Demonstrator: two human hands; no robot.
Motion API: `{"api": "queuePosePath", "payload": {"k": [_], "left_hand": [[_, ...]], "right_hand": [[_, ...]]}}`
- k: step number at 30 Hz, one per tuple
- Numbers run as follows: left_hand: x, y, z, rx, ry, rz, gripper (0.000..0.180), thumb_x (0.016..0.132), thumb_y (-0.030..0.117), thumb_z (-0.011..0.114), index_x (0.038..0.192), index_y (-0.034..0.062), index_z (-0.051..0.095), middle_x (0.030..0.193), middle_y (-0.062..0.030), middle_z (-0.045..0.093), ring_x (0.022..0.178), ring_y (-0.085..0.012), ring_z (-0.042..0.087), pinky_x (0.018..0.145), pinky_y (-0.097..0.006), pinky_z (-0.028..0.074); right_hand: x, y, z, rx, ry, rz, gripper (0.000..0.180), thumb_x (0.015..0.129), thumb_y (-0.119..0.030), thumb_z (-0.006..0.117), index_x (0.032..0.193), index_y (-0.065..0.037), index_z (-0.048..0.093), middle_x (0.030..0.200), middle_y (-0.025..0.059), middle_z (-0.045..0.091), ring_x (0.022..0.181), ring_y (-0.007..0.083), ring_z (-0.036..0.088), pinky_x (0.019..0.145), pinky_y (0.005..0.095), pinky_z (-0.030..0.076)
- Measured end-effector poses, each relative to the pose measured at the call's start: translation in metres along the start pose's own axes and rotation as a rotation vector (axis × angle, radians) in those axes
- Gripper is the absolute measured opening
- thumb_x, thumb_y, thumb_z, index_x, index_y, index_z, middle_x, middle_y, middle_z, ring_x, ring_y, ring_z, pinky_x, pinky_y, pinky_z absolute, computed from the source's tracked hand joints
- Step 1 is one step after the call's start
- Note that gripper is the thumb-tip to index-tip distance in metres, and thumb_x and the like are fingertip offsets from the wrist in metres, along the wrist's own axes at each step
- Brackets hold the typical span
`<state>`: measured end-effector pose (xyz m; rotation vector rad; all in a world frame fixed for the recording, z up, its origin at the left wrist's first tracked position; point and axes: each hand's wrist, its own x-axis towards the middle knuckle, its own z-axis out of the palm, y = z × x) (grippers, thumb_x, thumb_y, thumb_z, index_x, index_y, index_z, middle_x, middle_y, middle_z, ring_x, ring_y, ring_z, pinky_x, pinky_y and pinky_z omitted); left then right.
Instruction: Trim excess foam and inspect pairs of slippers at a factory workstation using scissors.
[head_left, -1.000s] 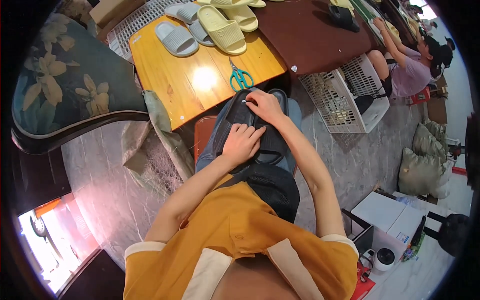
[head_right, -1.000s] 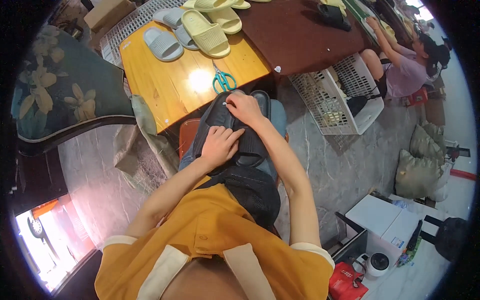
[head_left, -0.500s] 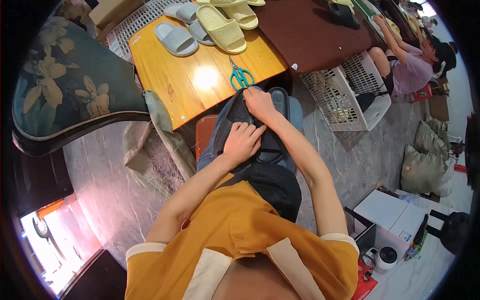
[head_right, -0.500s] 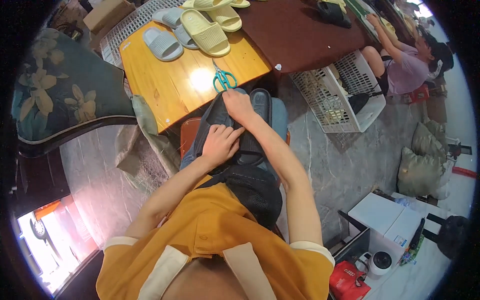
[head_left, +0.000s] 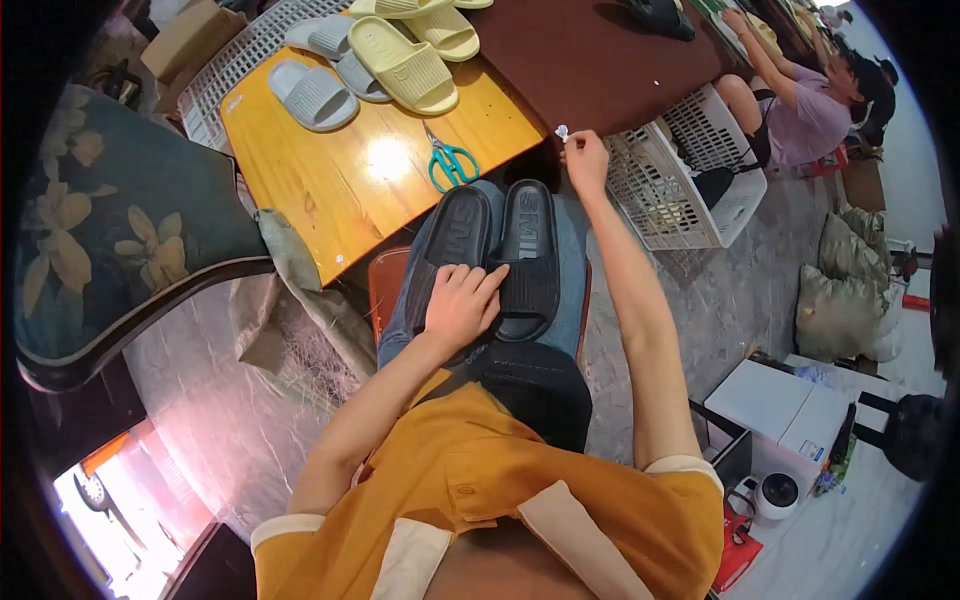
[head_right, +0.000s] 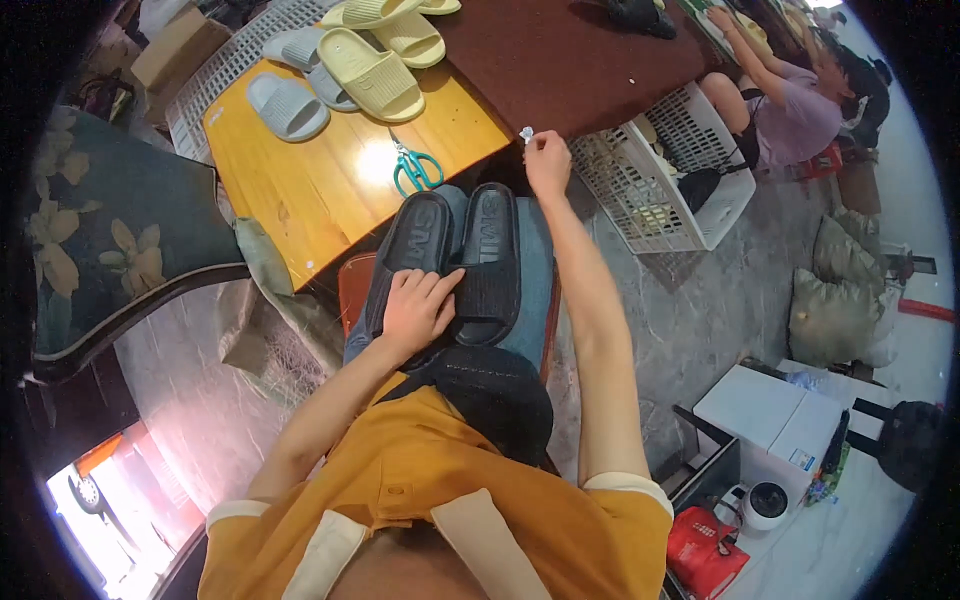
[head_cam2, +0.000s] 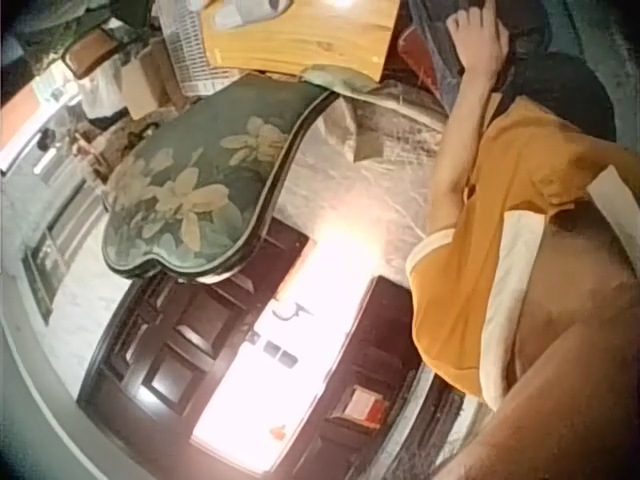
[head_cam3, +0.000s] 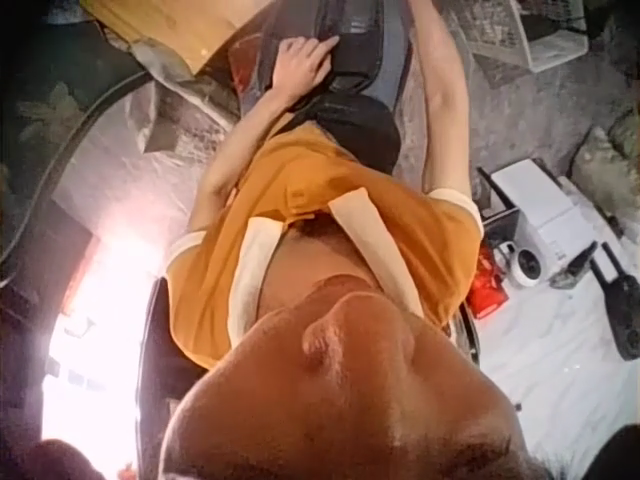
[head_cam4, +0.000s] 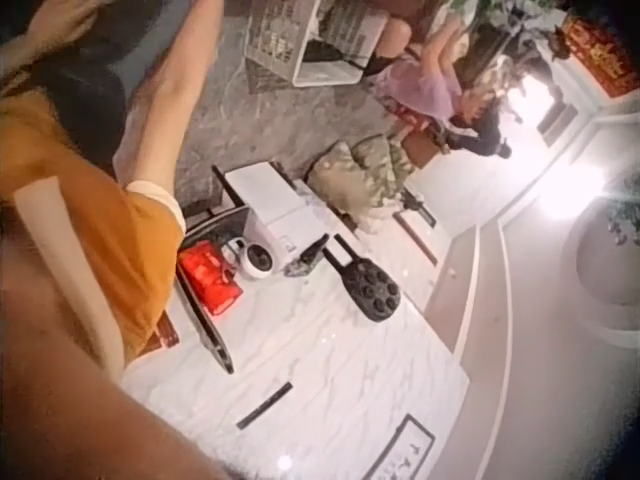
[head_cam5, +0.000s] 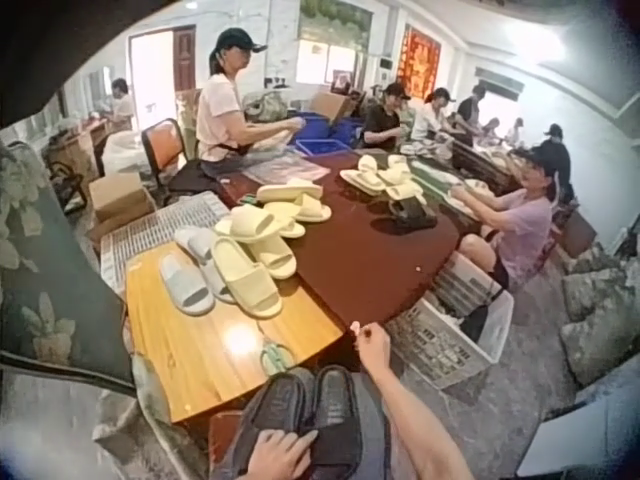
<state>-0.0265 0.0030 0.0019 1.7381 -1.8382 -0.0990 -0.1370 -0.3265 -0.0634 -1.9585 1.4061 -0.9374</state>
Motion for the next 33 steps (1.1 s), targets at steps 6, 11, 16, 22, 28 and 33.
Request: {"api": "queuePosePath", "payload": {"k": [6,11,16,22,28,33], "left_hand": [[-0.004,-0.004,0.001,-0.003,0.003,-0.027,0.039,0.083,0.015,0.066,0.121,0.0121,0.063,0.083,-0.0050,0.053,0.082,-0.0233,0.054,0.083,-0.038,0.041],[-0.002,-0.002,0.001,0.001,0.016,-0.017,0.038,0.083,0.016,0.066,0.121,0.0123,0.063,0.082,-0.0047,0.053,0.083,-0.0230,0.055,0.082,-0.038,0.041],[-0.002,0.000,0.001,-0.001,0.010,-0.008,0.037,0.084,0.015,0.065,0.121,0.0126,0.063,0.082,-0.0043,0.053,0.083,-0.0226,0.054,0.084,-0.038,0.041],[-0.009,-0.001,-0.006,0.024,0.021,-0.030,0.041,0.083,0.016,0.066,0.124,0.0121,0.062,0.084,-0.0055,0.054,0.084,-0.0239,0.056,0.085,-0.039,0.041],[-0.015,0.003,-0.041,-0.258,-0.013,-0.146,0.078,0.075,0.015,0.076,0.145,0.0076,0.042,0.136,-0.0195,0.046,0.129,-0.0386,0.043,0.110,-0.047,0.034],[-0.073,-0.021,-0.054,-0.332,-0.074,-0.519,0.103,0.075,0.018,0.080,0.156,0.0052,0.019,0.153,-0.0274,0.029,0.141,-0.0448,0.030,0.117,-0.047,0.026]], "right_hand": [[0.021,-0.028,0.001,-0.445,0.035,-0.191,0.012,0.090,-0.018,0.060,0.092,-0.006,0.061,0.101,0.0164,0.062,0.086,0.0409,0.065,0.073,0.0532,0.052],[0.011,-0.012,0.012,-0.560,-0.047,-0.419,0.006,0.091,-0.013,0.058,0.092,-0.007,0.057,0.099,0.0128,0.059,0.097,0.0350,0.061,0.074,0.0511,0.053],[-0.002,0.009,-0.015,-0.166,-0.133,-0.458,0.031,0.084,-0.009,0.068,0.114,-0.004,0.062,0.116,0.0171,0.061,0.106,0.0361,0.058,0.091,0.0438,0.049],[-0.119,-0.040,-0.065,0.247,-0.554,-0.126,0.042,0.087,-0.020,0.071,0.124,-0.003,0.062,0.123,0.0145,0.060,0.114,0.0256,0.059,0.097,0.0362,0.047],[-0.203,-0.067,-0.123,-0.008,-0.789,-0.293,0.095,0.074,-0.028,0.083,0.153,-0.012,0.033,0.158,0.0185,0.026,0.147,0.0361,0.025,0.118,0.0438,0.026],[-0.224,-0.062,-0.111,-0.044,-0.617,-0.239,0.099,0.070,-0.007,0.074,0.155,-0.006,0.022,0.157,0.0226,0.022,0.145,0.0423,0.025,0.116,0.0467,0.028]]}}
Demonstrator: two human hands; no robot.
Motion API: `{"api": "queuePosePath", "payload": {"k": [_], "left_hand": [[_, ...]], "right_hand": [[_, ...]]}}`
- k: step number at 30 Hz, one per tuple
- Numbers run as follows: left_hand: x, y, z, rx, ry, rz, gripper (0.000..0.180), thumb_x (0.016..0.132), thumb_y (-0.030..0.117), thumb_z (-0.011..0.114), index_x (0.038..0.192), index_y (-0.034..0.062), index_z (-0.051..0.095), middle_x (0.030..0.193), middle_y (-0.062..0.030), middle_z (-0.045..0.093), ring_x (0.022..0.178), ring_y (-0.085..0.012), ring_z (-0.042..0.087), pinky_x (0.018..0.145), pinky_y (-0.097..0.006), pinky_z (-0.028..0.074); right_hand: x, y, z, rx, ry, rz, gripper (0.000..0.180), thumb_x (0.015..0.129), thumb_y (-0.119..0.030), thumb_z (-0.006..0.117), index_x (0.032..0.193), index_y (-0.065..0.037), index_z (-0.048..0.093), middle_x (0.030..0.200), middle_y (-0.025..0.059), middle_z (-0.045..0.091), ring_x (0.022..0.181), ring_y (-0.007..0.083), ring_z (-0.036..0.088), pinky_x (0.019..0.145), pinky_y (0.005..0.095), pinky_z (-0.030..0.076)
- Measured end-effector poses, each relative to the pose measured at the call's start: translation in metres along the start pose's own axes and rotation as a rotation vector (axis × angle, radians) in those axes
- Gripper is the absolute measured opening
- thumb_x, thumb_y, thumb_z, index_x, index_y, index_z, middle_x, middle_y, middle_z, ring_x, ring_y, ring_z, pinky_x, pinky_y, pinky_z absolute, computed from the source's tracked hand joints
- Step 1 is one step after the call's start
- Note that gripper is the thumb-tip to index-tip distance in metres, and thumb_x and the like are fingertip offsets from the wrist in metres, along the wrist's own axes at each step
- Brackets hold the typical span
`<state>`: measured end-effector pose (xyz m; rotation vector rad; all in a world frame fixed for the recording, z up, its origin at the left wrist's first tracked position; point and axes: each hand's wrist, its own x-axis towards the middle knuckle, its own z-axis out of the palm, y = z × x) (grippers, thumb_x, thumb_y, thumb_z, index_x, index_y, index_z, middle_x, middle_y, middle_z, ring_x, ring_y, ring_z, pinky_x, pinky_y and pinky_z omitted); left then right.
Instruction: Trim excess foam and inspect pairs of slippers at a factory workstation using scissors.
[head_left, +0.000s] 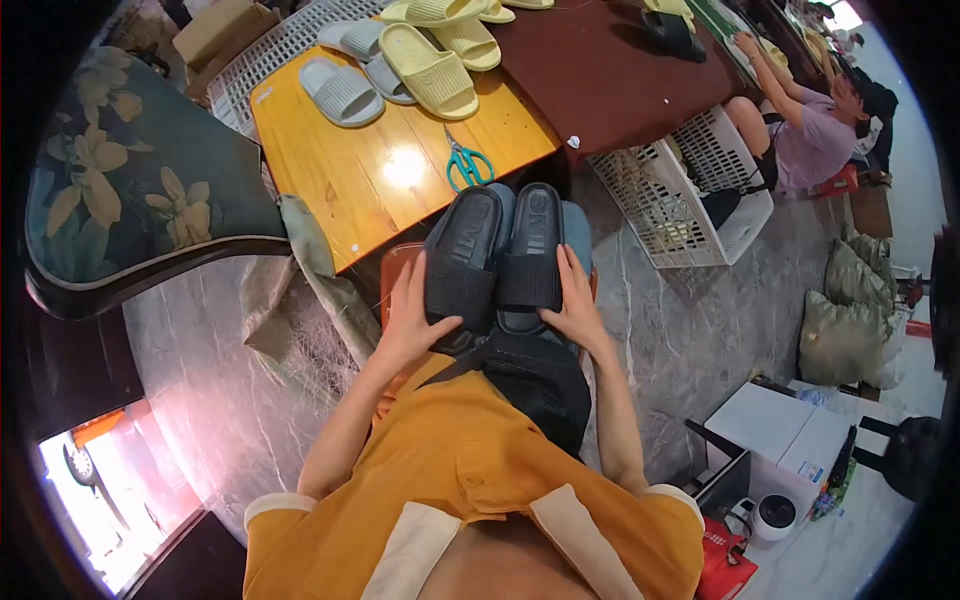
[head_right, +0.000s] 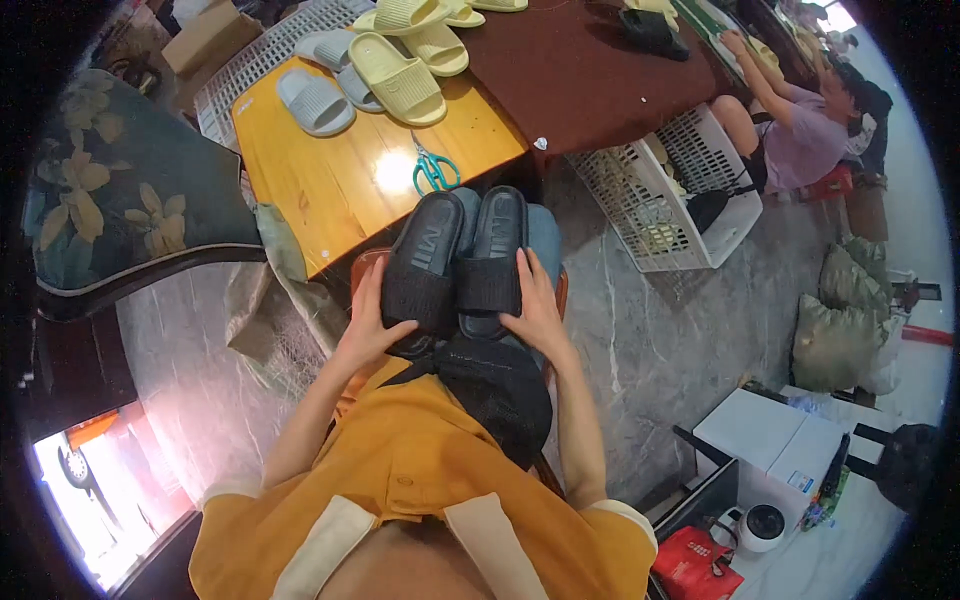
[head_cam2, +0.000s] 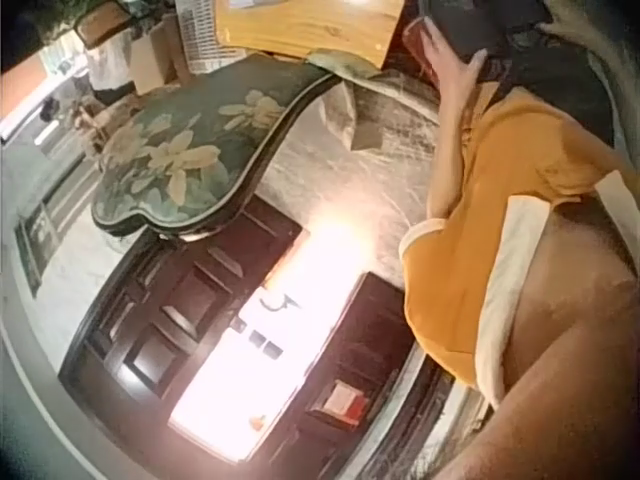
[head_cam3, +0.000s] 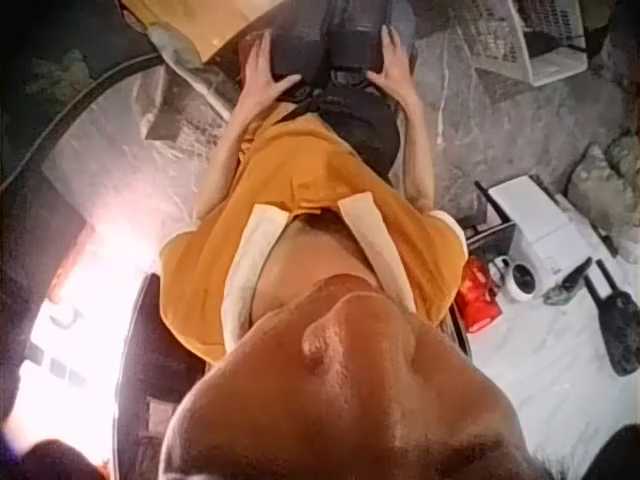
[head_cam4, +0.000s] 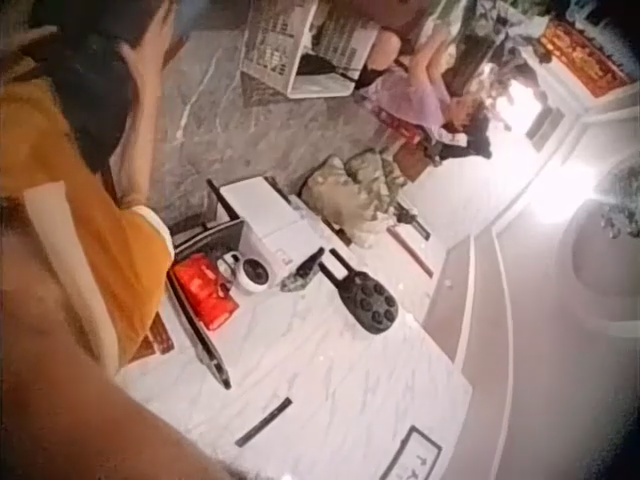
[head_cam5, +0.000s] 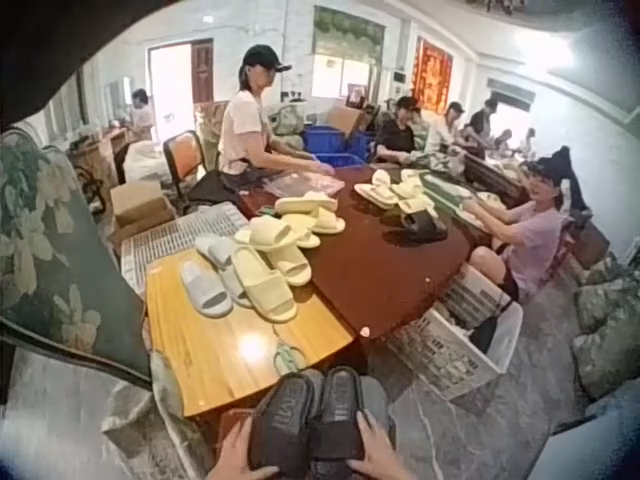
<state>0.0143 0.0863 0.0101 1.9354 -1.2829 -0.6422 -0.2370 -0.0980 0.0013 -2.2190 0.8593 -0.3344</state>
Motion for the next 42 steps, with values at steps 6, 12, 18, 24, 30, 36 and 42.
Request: {"api": "queuePosePath", "payload": {"k": [6,12,18,24,30,36,42], "left_hand": [[-0.016,-0.024,0.003,-0.361,0.009,-0.162,0.071,0.083,0.001,0.060,0.149,0.0005,0.034,0.145,-0.0218,0.047,0.138,-0.0311,0.042,0.115,-0.036,0.029],[0.008,-0.002,-0.041,-0.765,0.306,-0.347,0.050,0.083,-0.005,0.041,0.128,0.0012,0.062,0.132,-0.0090,0.059,0.122,-0.0183,0.053,0.108,-0.027,0.036],[0.018,-0.002,-0.097,-0.869,0.101,-0.297,0.051,0.081,0.002,0.040,0.124,0.0001,0.066,0.128,-0.0086,0.063,0.121,-0.0184,0.055,0.108,-0.028,0.036],[0.018,0.037,-0.089,-0.769,-0.303,-0.087,0.051,0.075,0.011,0.043,0.117,-0.0051,0.067,0.126,-0.0144,0.065,0.124,-0.0245,0.054,0.111,-0.034,0.034],[0.028,0.036,-0.078,-0.932,-0.334,-0.049,0.053,0.075,0.018,0.042,0.115,-0.0075,0.067,0.119,-0.0176,0.066,0.116,-0.0269,0.058,0.107,-0.034,0.037],[0.058,0.034,-0.068,-0.862,-0.531,-0.150,0.048,0.090,0.025,0.046,0.123,-0.0050,0.065,0.127,-0.0144,0.064,0.124,-0.0247,0.054,0.112,-0.034,0.033],[0.176,-0.003,-0.054,-0.788,-0.300,-0.229,0.046,0.103,0.036,0.050,0.130,0.0006,0.058,0.119,-0.0092,0.067,0.108,-0.0193,0.061,0.096,-0.034,0.047]], "right_hand": [[0.002,0.030,-0.004,0.724,0.403,0.398,0.061,0.086,0.005,0.050,0.146,-0.001,0.044,0.144,0.0156,0.050,0.131,0.0262,0.049,0.111,0.0333,0.035],[-0.016,0.032,-0.061,0.891,0.529,0.282,0.060,0.085,0.005,0.052,0.144,0.000,0.045,0.145,0.0130,0.048,0.133,0.0216,0.047,0.111,0.0326,0.035],[-0.029,-0.024,-0.141,0.491,0.178,0.140,0.047,0.080,0.005,0.047,0.124,0.001,0.065,0.120,0.0106,0.064,0.114,0.0194,0.059,0.102,0.0295,0.041],[-0.002,-0.078,-0.130,0.302,-0.131,-0.162,0.055,0.070,0.006,0.046,0.119,-0.004,0.068,0.111,0.0121,0.062,0.108,0.0268,0.059,0.099,0.0322,0.041],[0.011,-0.078,-0.101,0.425,-0.208,-0.174,0.043,0.086,-0.006,0.054,0.128,-0.004,0.061,0.131,0.0155,0.059,0.126,0.0280,0.054,0.108,0.0368,0.039],[-0.001,-0.036,-0.106,0.318,-0.488,0.144,0.049,0.091,-0.011,0.048,0.139,-0.008,0.047,0.132,0.0156,0.058,0.126,0.0280,0.054,0.105,0.0359,0.040],[0.013,-0.007,-0.172,0.671,0.142,0.310,0.058,0.084,-0.006,0.048,0.141,0.000,0.042,0.136,0.0091,0.051,0.129,0.0189,0.046,0.110,0.0306,0.033]]}}
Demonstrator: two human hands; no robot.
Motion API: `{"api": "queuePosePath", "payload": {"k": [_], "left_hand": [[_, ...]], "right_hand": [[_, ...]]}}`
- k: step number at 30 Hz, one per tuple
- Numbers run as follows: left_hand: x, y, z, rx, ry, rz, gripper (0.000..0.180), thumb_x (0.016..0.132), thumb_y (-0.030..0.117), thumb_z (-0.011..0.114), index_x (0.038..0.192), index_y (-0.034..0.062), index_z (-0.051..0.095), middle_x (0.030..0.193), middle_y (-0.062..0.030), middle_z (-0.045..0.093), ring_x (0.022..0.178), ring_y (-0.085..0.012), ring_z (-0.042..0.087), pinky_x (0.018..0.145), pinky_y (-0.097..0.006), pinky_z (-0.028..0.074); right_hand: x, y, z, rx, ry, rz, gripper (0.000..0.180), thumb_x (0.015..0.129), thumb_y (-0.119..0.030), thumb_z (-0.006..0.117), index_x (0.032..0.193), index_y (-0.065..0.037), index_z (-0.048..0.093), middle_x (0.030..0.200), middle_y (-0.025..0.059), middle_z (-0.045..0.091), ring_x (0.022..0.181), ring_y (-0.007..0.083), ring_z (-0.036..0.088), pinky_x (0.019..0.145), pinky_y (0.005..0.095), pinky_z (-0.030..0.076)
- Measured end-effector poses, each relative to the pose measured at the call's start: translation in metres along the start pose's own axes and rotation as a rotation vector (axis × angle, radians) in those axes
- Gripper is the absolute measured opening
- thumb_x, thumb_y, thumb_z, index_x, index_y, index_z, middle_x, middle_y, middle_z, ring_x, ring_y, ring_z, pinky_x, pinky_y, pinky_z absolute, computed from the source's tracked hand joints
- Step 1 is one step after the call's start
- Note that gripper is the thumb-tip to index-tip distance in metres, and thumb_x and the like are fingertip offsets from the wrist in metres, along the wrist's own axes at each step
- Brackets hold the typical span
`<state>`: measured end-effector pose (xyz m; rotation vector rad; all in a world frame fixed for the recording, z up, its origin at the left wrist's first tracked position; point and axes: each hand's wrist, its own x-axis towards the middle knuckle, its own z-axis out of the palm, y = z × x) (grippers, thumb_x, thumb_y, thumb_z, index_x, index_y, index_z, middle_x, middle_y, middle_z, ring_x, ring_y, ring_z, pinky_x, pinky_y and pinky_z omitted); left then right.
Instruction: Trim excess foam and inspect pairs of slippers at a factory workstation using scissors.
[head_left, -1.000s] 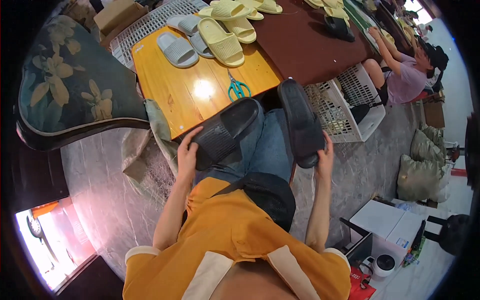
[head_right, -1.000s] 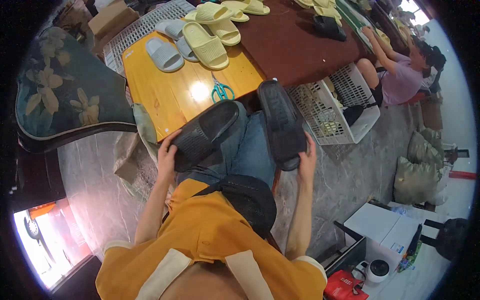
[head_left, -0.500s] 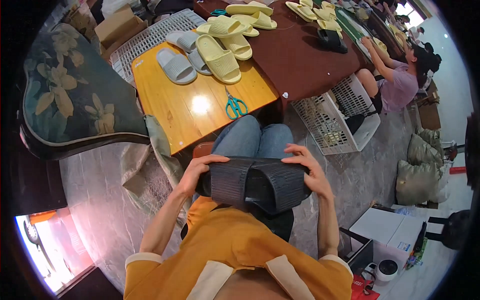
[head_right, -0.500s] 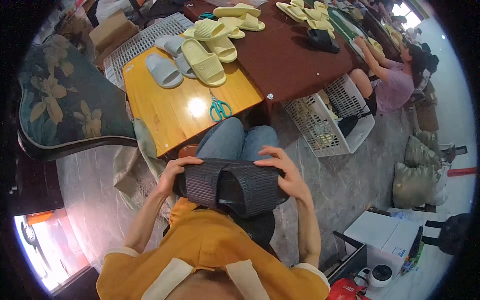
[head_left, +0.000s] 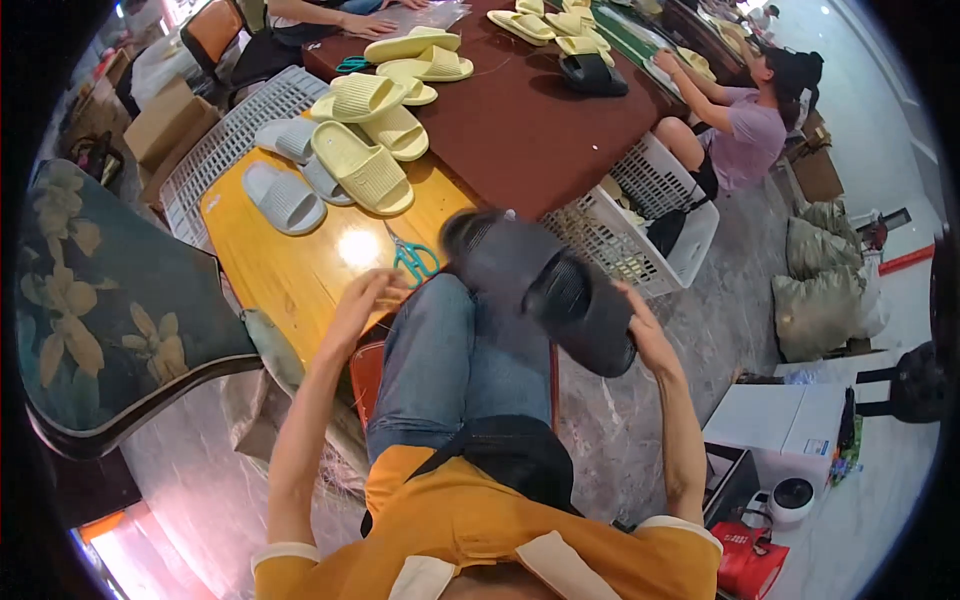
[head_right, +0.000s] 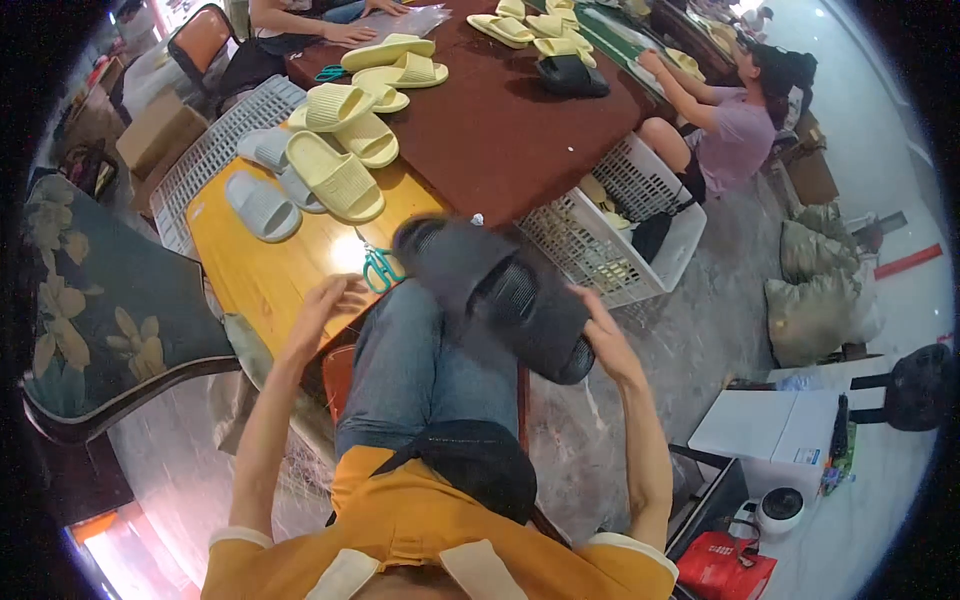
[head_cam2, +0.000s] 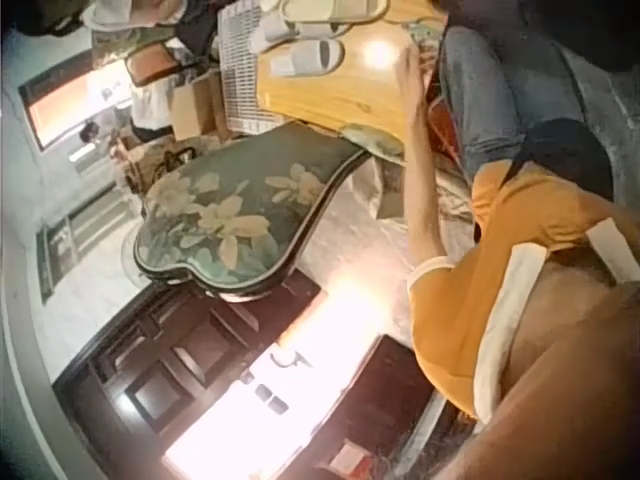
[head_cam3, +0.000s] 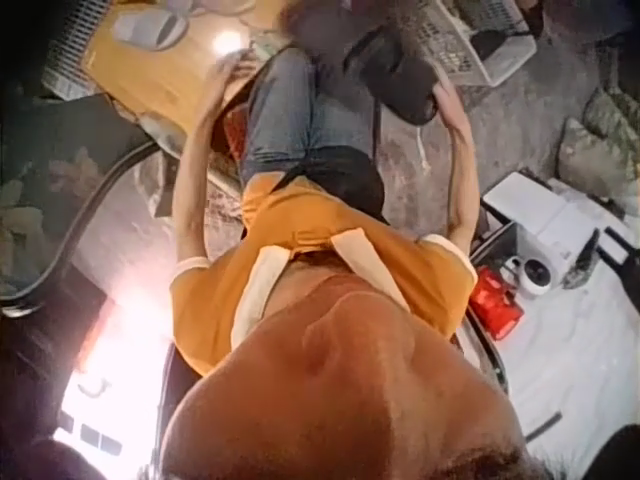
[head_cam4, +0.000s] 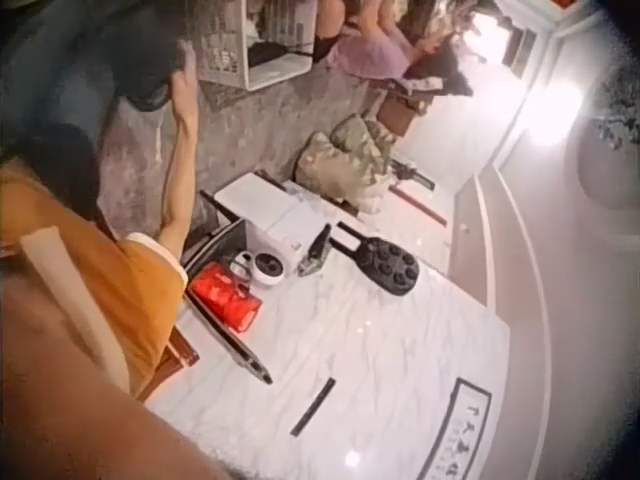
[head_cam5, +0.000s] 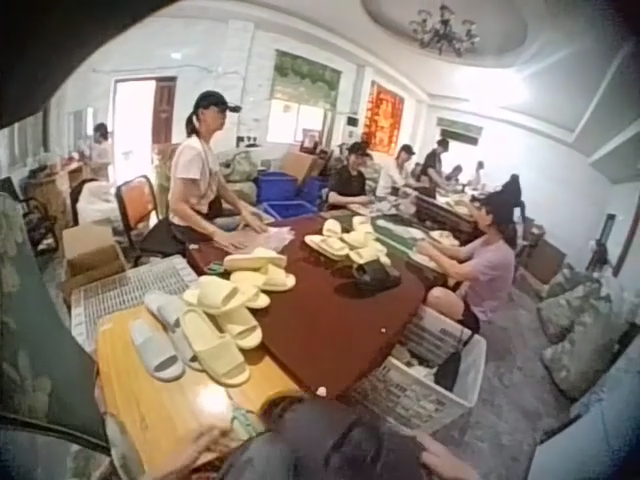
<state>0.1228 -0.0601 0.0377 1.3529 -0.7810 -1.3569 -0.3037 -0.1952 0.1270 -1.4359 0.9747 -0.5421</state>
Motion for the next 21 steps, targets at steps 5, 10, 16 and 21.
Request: {"api": "queuePosePath", "payload": {"k": [5,10,16,21], "left_hand": [[0.133,-0.014,-0.050,0.730,0.389,0.455,0.042,0.089,0.017,0.059,0.125,-0.0042,0.058,0.114,-0.0214,0.064,0.109,-0.0339,0.061,0.095,-0.041,0.048],[0.188,0.008,-0.059,1.170,0.654,0.648,0.058,0.079,0.010,0.061,0.135,-0.0009,0.049,0.131,-0.0289,0.048,0.120,-0.0448,0.048,0.104,-0.053,0.038],[0.243,0.033,-0.044,1.305,0.578,0.472,0.073,0.079,0.017,0.068,0.144,0.0023,0.039,0.118,-0.0257,0.057,0.108,-0.0437,0.056,0.095,-0.052,0.044],[0.257,0.015,-0.063,1.331,0.663,0.389,0.065,0.079,0.018,0.071,0.136,0.0045,0.044,0.109,-0.0196,0.061,0.095,-0.0376,0.063,0.083,-0.049,0.050]], "right_hand": [[0.013,0.051,-0.012,-0.041,0.147,0.152,0.063,0.083,-0.010,0.055,0.143,0.002,0.040,0.138,0.0106,0.050,0.129,0.0193,0.045,0.108,0.0309,0.033],[0.068,0.008,0.022,0.169,0.067,0.507,0.045,0.083,-0.019,0.062,0.126,-0.005,0.061,0.116,0.0020,0.064,0.108,0.0158,0.058,0.096,0.0304,0.043],[0.268,-0.062,-0.081,0.705,0.175,-0.034,0.059,0.098,-0.044,0.059,0.136,-0.002,0.047,0.136,0.0193,0.051,0.116,0.0292,0.059,0.096,0.0440,0.053],[0.305,-0.064,0.046,0.020,-0.111,-0.111,0.046,0.096,-0.019,0.060,0.138,-0.003,0.051,0.133,0.0116,0.057,0.112,0.0218,0.061,0.094,0.0364,0.052]]}}
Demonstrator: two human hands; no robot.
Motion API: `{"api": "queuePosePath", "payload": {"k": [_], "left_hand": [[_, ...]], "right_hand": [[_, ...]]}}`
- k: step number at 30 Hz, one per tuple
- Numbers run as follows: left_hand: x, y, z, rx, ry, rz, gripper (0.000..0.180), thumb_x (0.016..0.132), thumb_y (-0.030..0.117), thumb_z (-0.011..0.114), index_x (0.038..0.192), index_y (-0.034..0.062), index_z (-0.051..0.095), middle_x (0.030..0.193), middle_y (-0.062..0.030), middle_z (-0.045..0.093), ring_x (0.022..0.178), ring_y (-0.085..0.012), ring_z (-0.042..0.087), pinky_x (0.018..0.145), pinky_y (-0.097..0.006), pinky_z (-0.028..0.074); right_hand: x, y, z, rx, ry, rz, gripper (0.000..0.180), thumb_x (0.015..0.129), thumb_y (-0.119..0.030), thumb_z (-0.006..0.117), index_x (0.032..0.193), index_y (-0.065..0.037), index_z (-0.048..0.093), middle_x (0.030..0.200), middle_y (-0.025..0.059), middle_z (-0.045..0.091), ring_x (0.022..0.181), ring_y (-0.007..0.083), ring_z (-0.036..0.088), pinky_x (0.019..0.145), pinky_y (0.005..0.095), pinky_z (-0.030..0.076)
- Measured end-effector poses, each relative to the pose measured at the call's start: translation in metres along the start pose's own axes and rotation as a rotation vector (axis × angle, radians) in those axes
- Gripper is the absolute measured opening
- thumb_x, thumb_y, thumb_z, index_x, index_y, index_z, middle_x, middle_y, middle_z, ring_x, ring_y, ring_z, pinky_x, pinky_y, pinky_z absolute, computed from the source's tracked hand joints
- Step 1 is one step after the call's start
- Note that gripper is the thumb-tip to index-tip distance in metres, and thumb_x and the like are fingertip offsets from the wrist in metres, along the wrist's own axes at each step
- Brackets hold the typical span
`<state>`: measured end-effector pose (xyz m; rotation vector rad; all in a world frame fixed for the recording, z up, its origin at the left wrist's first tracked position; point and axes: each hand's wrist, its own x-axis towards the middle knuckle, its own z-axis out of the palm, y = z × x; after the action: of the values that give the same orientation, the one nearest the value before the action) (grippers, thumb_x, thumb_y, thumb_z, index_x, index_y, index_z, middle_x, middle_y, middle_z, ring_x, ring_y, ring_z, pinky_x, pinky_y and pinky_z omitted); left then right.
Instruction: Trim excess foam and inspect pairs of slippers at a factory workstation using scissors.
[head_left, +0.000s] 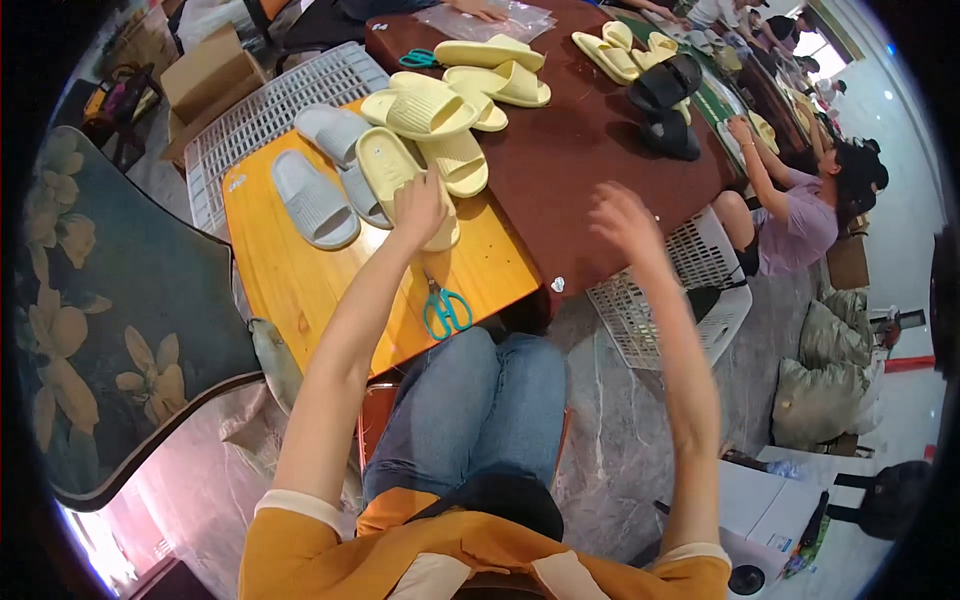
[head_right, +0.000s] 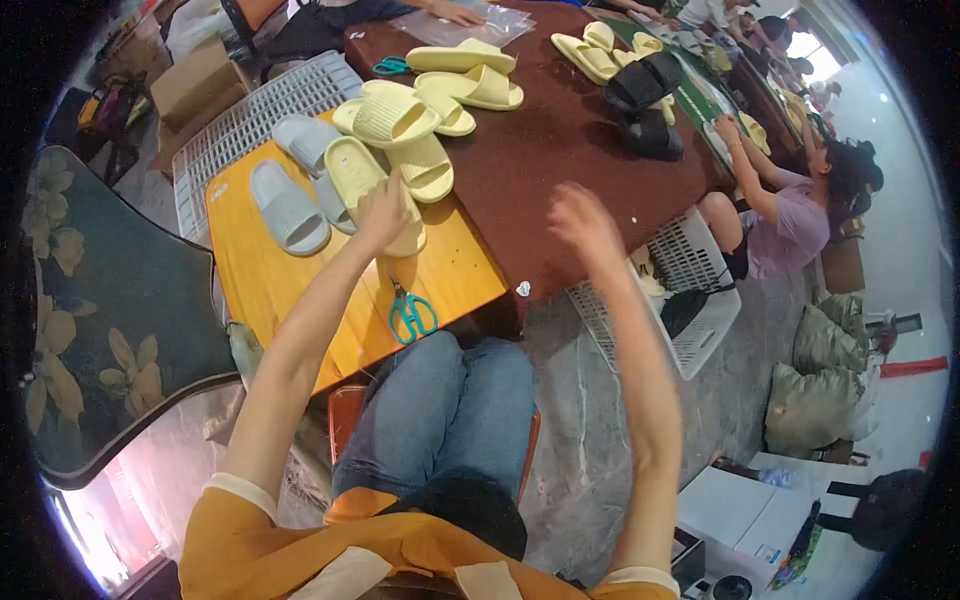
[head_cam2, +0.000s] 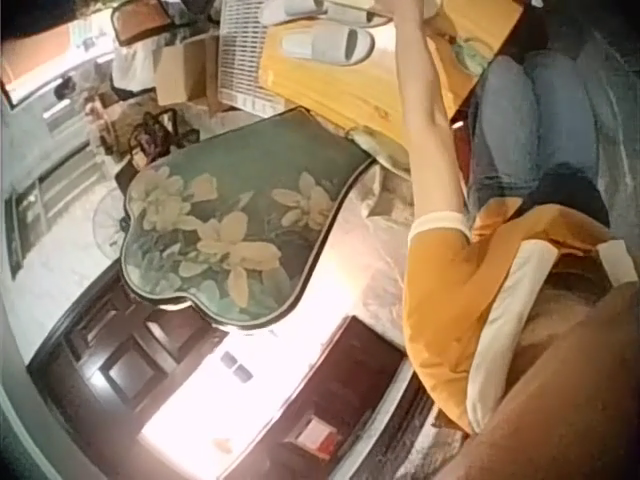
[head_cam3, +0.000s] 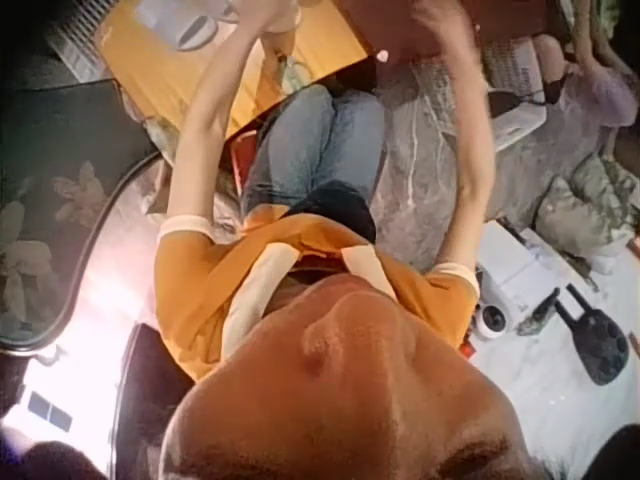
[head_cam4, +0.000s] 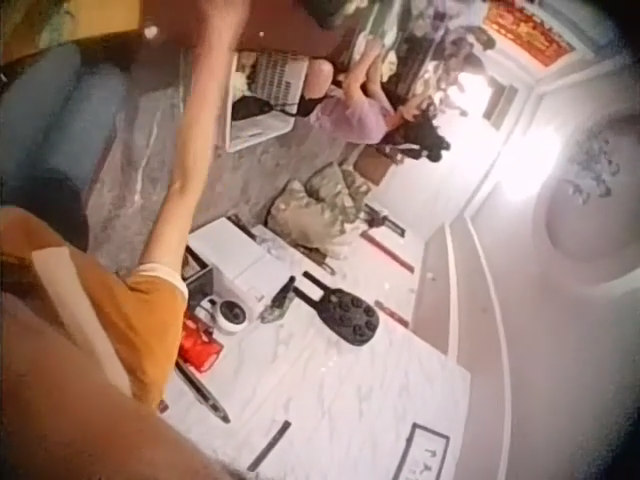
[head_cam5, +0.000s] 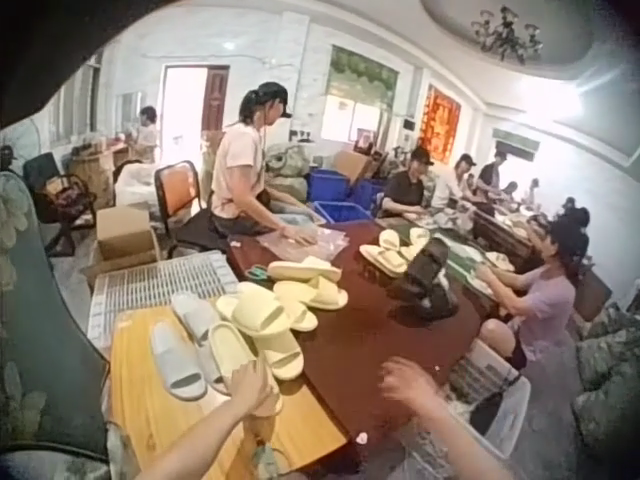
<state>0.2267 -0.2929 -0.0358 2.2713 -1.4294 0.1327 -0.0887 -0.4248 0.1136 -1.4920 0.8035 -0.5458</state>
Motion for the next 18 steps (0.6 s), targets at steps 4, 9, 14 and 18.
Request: {"api": "queuePosePath", "payload": {"k": [4,9,14,18], "left_hand": [[0.011,0.004,-0.003,-0.080,-0.185,-0.093,0.079,0.075,0.027,0.080,0.140,0.0048,0.039,0.125,-0.0200,0.053,0.104,-0.0398,0.062,0.085,-0.049,0.053],[0.021,-0.049,-0.008,-0.238,-0.500,-0.257,0.089,0.071,0.048,0.081,0.140,0.0056,0.045,0.132,-0.0235,0.059,0.121,-0.0380,0.058,0.101,-0.044,0.048],[-0.026,-0.077,-0.015,-0.431,-0.462,-0.188,0.090,0.071,0.053,0.081,0.136,-0.0002,0.049,0.131,-0.0227,0.061,0.121,-0.0361,0.059,0.101,-0.040,0.047],[-0.043,-0.084,-0.053,-0.289,-0.546,-0.219,0.082,0.075,0.057,0.076,0.129,-0.0018,0.057,0.126,-0.0225,0.064,0.116,-0.0341,0.063,0.098,-0.039,0.049]], "right_hand": [[-0.049,0.097,0.139,-0.509,-0.251,-0.104,0.026,0.087,-0.018,0.062,0.101,0.002,0.070,0.103,0.0216,0.070,0.097,0.0374,0.066,0.088,0.0437,0.052],[-0.075,0.165,0.236,-1.064,-0.059,-0.335,0.067,0.067,-0.013,0.083,0.126,-0.008,0.051,0.112,0.0160,0.049,0.101,0.0363,0.055,0.081,0.0442,0.054],[-0.074,0.161,0.221,-0.940,-0.053,-0.110,0.048,0.081,-0.005,0.066,0.126,-0.014,0.055,0.111,0.0199,0.052,0.099,0.0402,0.058,0.080,0.0493,0.053],[-0.077,0.166,0.189,-0.953,0.030,-0.339,0.033,0.083,-0.015,0.066,0.116,-0.011,0.061,0.092,0.0238,0.063,0.081,0.0435,0.064,0.072,0.0512,0.054]]}}
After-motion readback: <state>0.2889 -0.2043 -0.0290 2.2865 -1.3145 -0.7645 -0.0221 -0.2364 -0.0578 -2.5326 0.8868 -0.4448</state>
